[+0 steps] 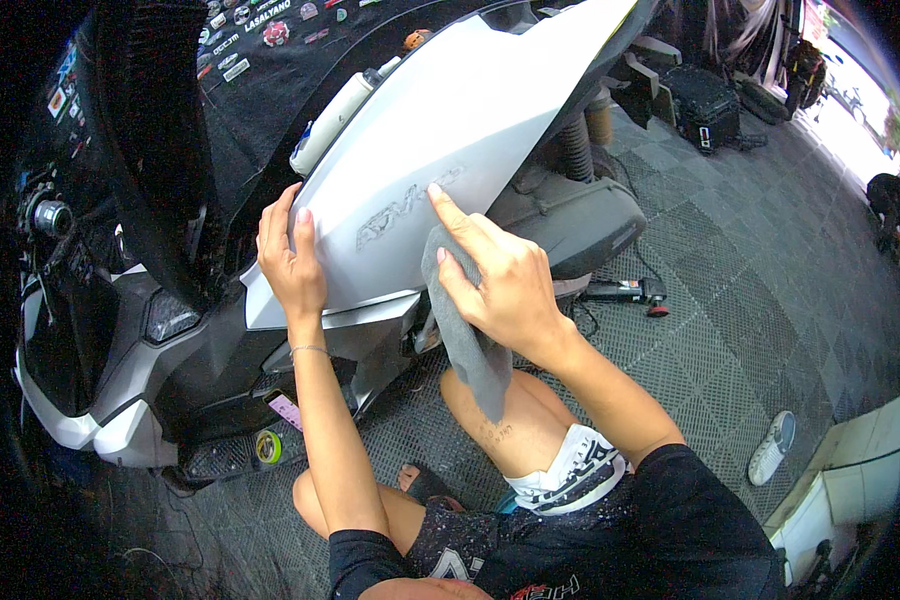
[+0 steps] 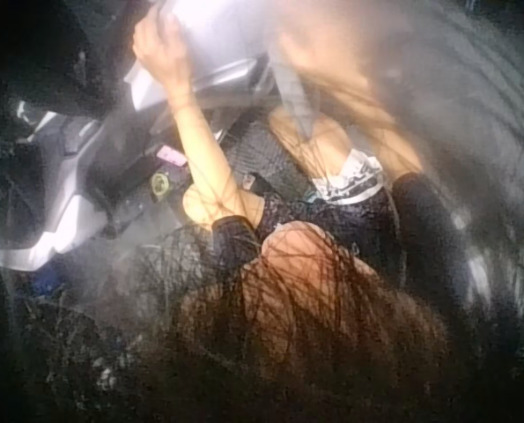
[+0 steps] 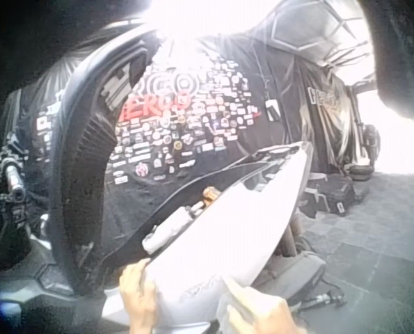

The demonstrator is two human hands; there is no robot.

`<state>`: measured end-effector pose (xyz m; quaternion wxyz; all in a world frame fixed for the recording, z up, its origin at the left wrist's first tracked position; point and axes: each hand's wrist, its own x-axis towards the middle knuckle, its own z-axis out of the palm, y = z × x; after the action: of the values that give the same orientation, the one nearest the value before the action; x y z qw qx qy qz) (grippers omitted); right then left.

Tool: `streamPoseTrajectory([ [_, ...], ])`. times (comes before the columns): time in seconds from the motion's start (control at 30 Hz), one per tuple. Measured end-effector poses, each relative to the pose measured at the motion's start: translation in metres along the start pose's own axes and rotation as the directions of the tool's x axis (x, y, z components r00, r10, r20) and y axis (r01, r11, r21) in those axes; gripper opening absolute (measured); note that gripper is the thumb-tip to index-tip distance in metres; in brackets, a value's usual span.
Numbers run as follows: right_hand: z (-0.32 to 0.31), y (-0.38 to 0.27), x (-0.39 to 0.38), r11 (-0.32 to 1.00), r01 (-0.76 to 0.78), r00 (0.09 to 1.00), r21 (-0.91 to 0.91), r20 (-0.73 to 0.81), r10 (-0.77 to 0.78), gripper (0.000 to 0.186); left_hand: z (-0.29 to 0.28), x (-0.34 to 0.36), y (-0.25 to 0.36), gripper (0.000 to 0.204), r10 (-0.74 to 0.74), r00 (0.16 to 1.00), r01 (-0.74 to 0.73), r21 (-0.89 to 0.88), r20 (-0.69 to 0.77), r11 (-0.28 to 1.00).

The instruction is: The person sits on the floor and applies masking tape to the scooter's side panel, then uses a rotary polisher with compound to buff the surface. They wipe the panel with a cloth and inspect the finish.

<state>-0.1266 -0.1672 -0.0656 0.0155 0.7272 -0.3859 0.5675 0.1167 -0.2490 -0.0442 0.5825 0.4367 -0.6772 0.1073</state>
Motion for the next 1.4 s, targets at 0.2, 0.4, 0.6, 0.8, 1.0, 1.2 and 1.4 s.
streamPoseTrajectory([
  [0.2,-0.0025,-0.0056,0.0018,0.999,-0.033,0.998,0.000,0.045,0.033,0.063,-0.0008,-0.0007,0.0013,0.038,-0.005,1.000,0.005,0.009,0.003,1.000],
  [0.4,-0.0039,0.0000,0.0029,0.998,0.001,0.999,-0.063,0.033,0.001,0.062,-0.0010,0.0002,0.0018,0.039,0.004,1.000,-0.004,0.001,-0.001,1.000],
  [0.6,-0.0045,-0.0031,0.0014,0.998,-0.018,0.999,-0.055,0.033,0.019,0.062,0.0004,-0.0012,0.0004,0.039,0.006,1.000,-0.006,0.009,-0.009,1.000],
  [0.8,-0.0031,-0.0017,0.0022,0.996,0.007,0.999,-0.084,0.036,-0.004,0.062,-0.0003,0.0004,0.0023,0.039,0.011,1.000,-0.011,-0.009,-0.006,1.000],
  [1.0,-0.0003,-0.0049,0.0006,0.996,0.016,0.998,-0.086,0.055,-0.011,0.064,-0.0001,0.0003,-0.0001,0.039,0.013,1.000,-0.013,-0.005,-0.010,1.000],
  [1.2,-0.0003,-0.0052,-0.0005,0.997,0.007,0.999,-0.081,0.054,-0.002,0.065,-0.0001,0.0006,0.0030,0.040,0.003,1.000,-0.003,-0.008,-0.002,1.000],
  [1.4,0.0036,-0.0007,-0.0007,0.996,0.042,0.999,-0.077,0.023,-0.041,0.065,0.0000,-0.0006,-0.0002,0.040,0.010,1.000,-0.010,0.006,-0.002,1.000],
])
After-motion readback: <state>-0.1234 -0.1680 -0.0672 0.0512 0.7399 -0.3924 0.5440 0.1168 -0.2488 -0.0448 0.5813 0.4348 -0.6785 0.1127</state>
